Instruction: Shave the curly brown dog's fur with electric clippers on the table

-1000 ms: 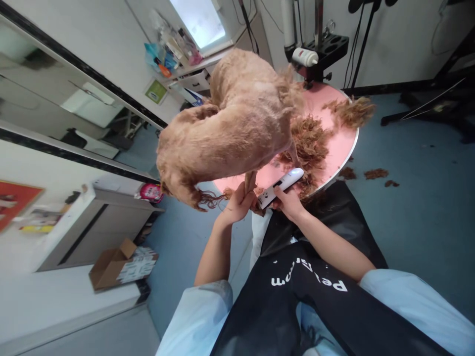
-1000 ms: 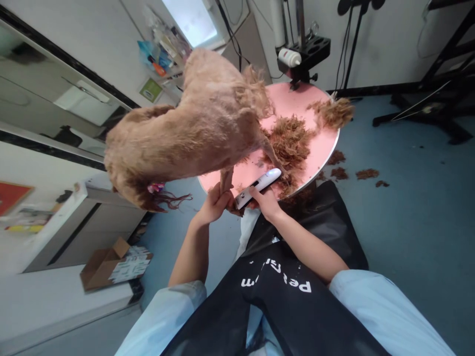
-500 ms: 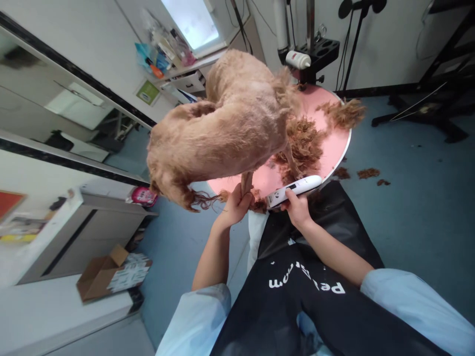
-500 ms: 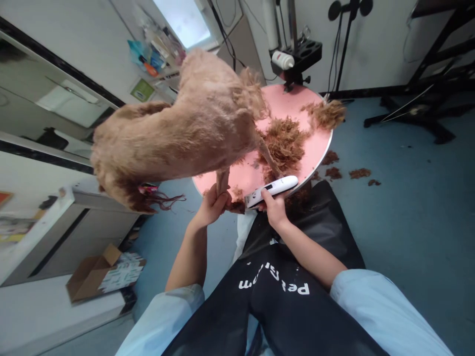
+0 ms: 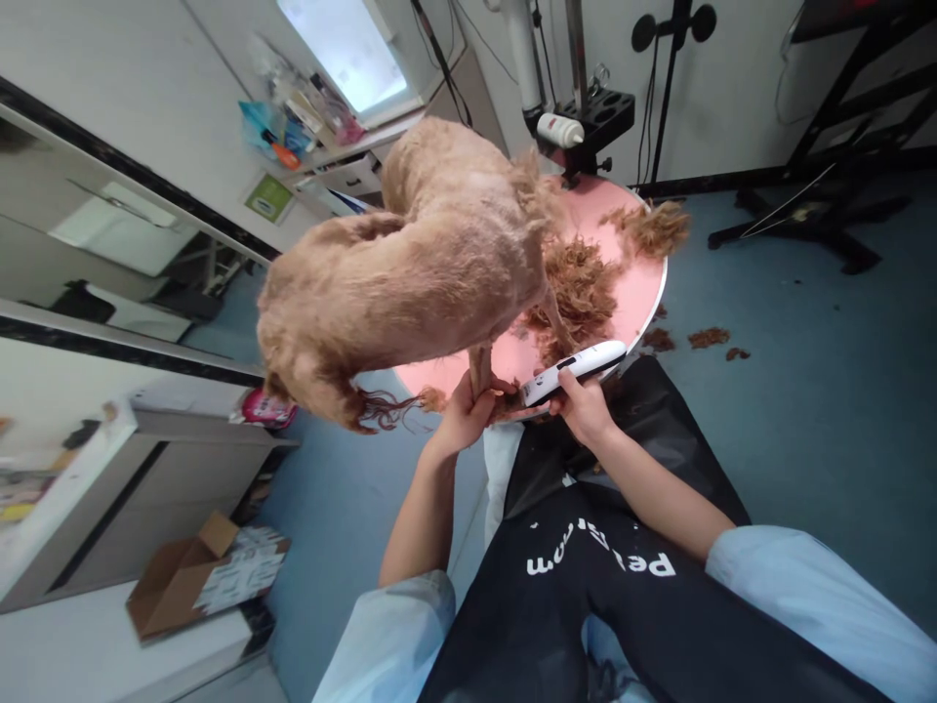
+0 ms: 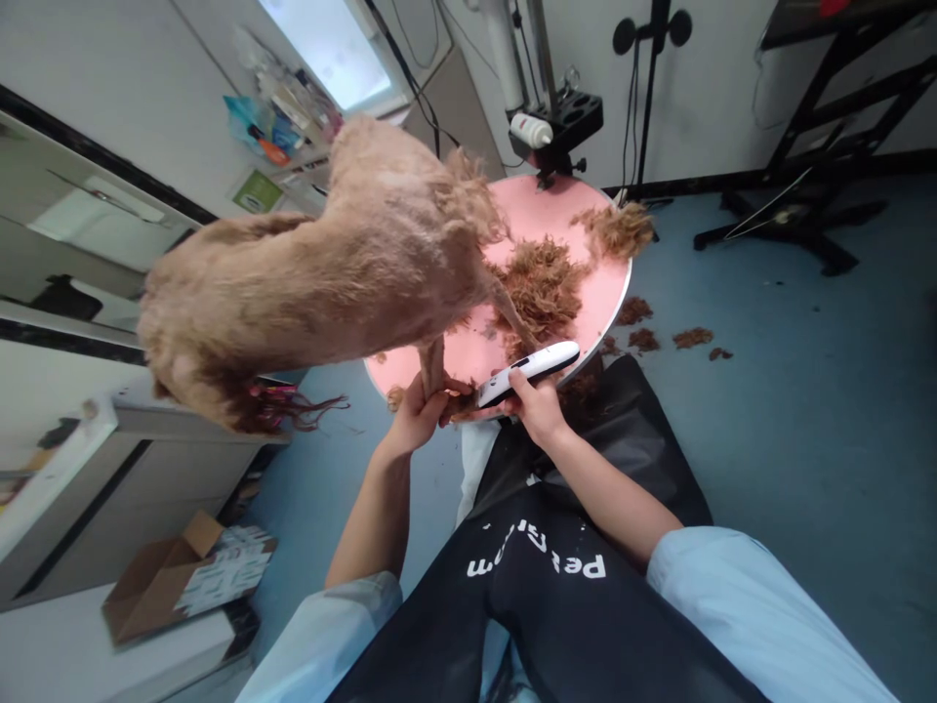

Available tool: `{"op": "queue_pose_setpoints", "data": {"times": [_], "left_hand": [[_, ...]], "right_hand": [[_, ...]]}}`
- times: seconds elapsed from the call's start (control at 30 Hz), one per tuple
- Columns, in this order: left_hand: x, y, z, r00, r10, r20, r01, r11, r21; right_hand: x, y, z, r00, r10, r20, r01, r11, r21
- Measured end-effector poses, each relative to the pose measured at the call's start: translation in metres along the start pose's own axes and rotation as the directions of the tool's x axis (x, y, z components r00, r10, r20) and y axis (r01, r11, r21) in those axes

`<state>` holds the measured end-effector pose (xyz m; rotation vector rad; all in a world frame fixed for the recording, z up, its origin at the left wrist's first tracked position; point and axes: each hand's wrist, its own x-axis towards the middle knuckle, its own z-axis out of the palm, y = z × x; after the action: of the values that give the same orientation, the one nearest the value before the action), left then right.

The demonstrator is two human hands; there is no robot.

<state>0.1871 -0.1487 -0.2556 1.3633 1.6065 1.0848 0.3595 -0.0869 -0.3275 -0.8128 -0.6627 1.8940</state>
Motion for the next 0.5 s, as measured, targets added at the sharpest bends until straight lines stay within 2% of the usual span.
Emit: {"op": "queue_pose_setpoints", "data": {"times": [0.1,0.2,0.3,0.37,0.5], "left_hand": [[0.0,-0.002,0.0,0.999,-0.007,0.037,0.007,1.0,0.001],[0.0,-0.004,0.0,0.999,-0.008,0.032,0.007,1.0,0.011],[0.0,-0.003,0.003,0.999,-0.016,0.035,0.015,1.0,0.012],[0.0,-0.002,0.006,0.999,-0.023,0.027,0.023,1.0,-0.001],[0.0,-0.002,0.009,1.0,-0.029,0.001,0.029,0.999,-0.028]], "right_hand": [[-0.003,-0.001,-0.001,0.998,-0.058,0.024,0.061,0.989,-0.133],[-0.006,-0.006,0.0,0.993,-0.084,0.082,0.097,0.98,-0.171],[-0.01,-0.01,0.004,0.991,-0.13,0.043,0.136,0.973,-0.187],[-0.014,-0.008,0.007,0.99,-0.139,0.022,0.14,0.979,-0.149],[-0.022,0.002,0.009,0.998,-0.055,0.002,0.055,0.993,0.1]]}}
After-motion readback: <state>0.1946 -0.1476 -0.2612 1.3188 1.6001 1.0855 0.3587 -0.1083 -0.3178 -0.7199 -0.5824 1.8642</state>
